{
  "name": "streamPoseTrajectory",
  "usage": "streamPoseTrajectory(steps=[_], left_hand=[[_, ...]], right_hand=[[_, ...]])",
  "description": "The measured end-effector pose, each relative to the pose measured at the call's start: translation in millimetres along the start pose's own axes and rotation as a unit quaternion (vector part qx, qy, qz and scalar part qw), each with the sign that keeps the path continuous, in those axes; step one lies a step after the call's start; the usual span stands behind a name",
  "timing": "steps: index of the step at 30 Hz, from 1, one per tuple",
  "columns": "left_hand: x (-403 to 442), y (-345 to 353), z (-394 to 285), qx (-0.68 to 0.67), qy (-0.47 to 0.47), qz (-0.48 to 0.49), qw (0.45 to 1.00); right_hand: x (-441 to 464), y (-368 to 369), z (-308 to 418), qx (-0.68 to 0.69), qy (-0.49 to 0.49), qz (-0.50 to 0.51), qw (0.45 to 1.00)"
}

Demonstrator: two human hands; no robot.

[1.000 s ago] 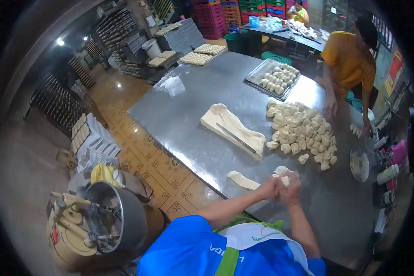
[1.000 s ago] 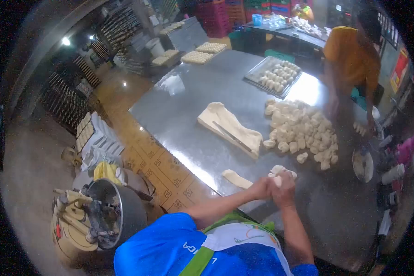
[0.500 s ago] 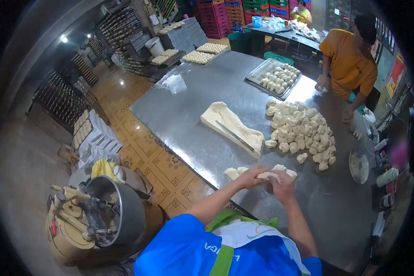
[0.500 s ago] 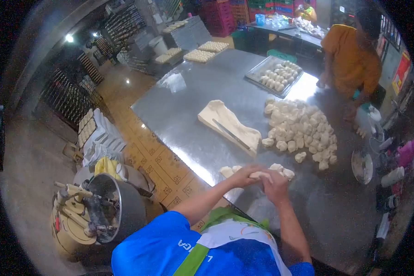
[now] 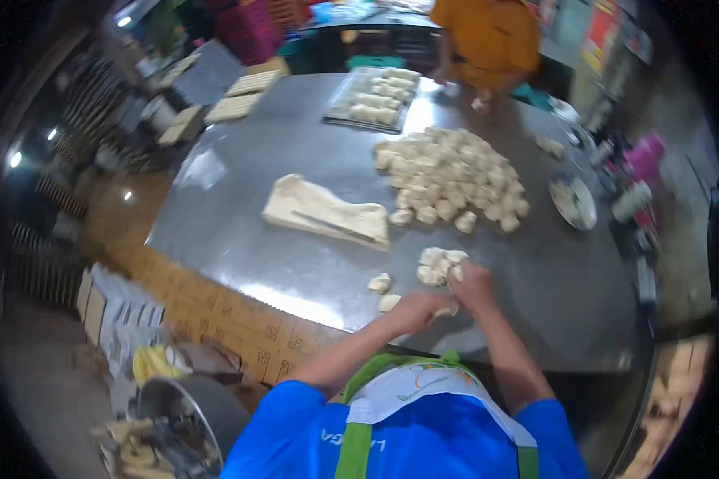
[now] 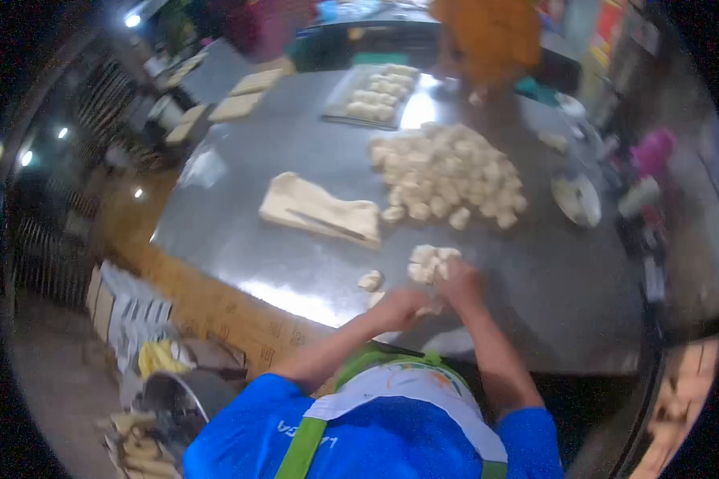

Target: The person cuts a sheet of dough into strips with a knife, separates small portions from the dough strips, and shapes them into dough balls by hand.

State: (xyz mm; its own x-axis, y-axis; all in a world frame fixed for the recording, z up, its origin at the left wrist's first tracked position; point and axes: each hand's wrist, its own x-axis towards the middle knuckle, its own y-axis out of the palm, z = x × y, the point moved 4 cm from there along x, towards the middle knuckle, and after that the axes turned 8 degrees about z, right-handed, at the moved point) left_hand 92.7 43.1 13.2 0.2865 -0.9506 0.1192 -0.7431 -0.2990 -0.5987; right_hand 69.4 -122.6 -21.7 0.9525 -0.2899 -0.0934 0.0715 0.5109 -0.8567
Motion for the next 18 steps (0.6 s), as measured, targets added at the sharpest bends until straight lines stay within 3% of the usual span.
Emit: streamPoseTrajectory(steps=[1, 3, 4, 5, 6, 7, 8, 9, 11, 12, 13, 15, 16, 17, 18], left_hand=[[-5, -5, -19, -0.002, 0.073, 0.048, 0.996], [-4, -6, -5, -0.124, 0.044, -0.029, 0.991], [-2, -12, 13, -0.165, -0.03, -0.049, 0.985], [-6, -13, 30, -0.203, -0.11, -0.064, 0.971], [-3, -6, 35, -0.207, -0.107, -0.052, 0.971], [4, -7, 36, -0.162, -0.049, -0.077, 0.982], [9, -9, 38, -0.117, 0.009, -0.104, 0.988], [8, -8, 46, -0.121, 0.007, -0.097, 0.988], [7, -26, 59, 0.036, -0.001, -0.137, 0.99], [4, -17, 75, -0.124, -0.14, 0.016, 0.982], [4, -8, 73, -0.125, -0.139, 0.017, 0.982], [4, -5, 56, -0.16, -0.126, -0.122, 0.971], [2, 19, 79, 0.037, -0.062, -0.088, 0.994], [4, 16, 62, 0.038, -0.062, -0.087, 0.994], [7, 10, 34, 0.064, -0.118, -0.02, 0.991]], right_hand=[[7, 6, -18, 0.011, 0.008, -0.012, 1.0], [-19, 1, -23, -0.001, -0.029, -0.082, 0.996], [-24, -6, -5, -0.03, -0.086, -0.141, 0.986], [-27, -13, 13, 0.084, -0.1, -0.087, 0.988], [-28, -16, 26, 0.198, -0.116, -0.032, 0.973], [-25, -16, 31, 0.195, -0.111, -0.038, 0.974], [-23, -14, 41, 0.197, -0.195, -0.009, 0.961], [-30, -7, 51, 0.203, -0.274, 0.026, 0.94], [-28, -17, 52, 0.225, -0.254, -0.033, 0.94], [-26, -25, 52, 0.243, -0.235, -0.093, 0.936], [-29, -26, 57, 0.243, -0.234, -0.093, 0.937], [-38, -37, 73, 0.159, -0.239, -0.187, 0.94], [-38, -29, 64, 0.16, -0.237, -0.189, 0.939], [-31, -12, 45, 0.174, -0.188, -0.145, 0.956], [-26, 2, 27, 0.186, -0.14, -0.099, 0.968]])
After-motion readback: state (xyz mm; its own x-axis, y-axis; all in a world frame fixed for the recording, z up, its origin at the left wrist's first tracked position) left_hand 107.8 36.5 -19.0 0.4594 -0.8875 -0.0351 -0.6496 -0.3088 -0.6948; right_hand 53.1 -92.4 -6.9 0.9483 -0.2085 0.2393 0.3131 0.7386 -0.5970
